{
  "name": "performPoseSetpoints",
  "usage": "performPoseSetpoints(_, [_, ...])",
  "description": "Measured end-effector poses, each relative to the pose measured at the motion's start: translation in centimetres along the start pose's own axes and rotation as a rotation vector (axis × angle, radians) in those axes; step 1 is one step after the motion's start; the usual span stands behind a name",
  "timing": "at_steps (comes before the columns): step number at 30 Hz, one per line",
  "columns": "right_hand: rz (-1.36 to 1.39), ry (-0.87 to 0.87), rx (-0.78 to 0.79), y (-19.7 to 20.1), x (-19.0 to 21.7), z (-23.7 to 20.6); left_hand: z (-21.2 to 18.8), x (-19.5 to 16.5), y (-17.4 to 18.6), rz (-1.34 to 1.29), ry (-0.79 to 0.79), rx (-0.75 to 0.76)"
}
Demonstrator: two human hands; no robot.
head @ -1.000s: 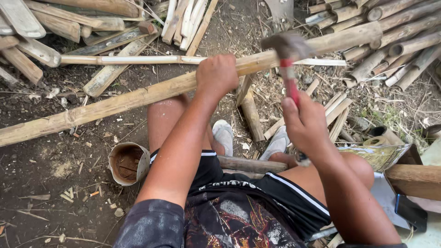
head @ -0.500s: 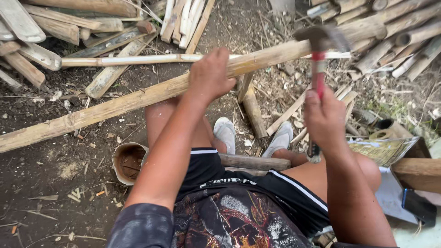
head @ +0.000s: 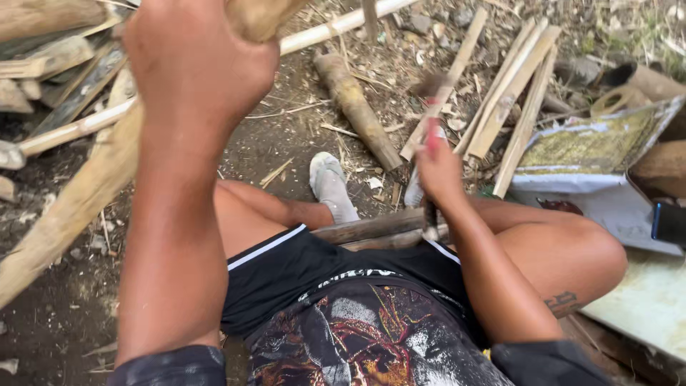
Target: The person hammers nails into a long bamboo pole using a hammer. They repeatedly pick up nails from a small container and drive them into the bamboo, occasionally adjusting the pole's position.
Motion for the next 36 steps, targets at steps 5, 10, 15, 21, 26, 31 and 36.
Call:
performPoseSetpoints(5, [-0.288,-0.29,0.402,-11.2,-4.4,3.6,4.8,-6.8,-9.0,-0.02,0.135,0.171])
performPoseSetpoints(10, [-0.223,-0.299,0.392,-18.2,-6.6,2.2,5.4,-7.4,-13.5,-0.042,0.232,0.321])
performPoseSetpoints(15, [-0.122,-0.252,0.258,-16.1,-9.8,5.9,4.7,-6.6,-15.6,0.002,0.262,0.471])
performPoseSetpoints(21, [-0.441,-0.368,-0.437,1.2,-16.3,13.3,4.9,-6.3,-14.4,0.036,0.218,0.422])
performPoseSetpoints(26, [-0.281,-0.706,-0.316,6.2,-21.7,11.5,3.7,-7.3,-16.4,0.11,0.205,0.415])
performPoseSetpoints(31, [0.087,-0.752,-0.308,6.6,-25.0,11.2,2.2,-6.5,-18.1,0.065,0.203,0.426])
performPoseSetpoints(36, [1.001,-0.844,-0.288,7.1,-26.4,11.6,1.5,-6.1,-18.8,0.124,0.132,0.359])
Point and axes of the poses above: each hand's wrist, its own z-axis towards the middle knuckle, its own y-axis out of the back of the hand, x = y × z, the point moved 3 cm from there along z, towards the middle knuckle, and after that the axes turned 13 degrees about z, right-handed, at the moved point
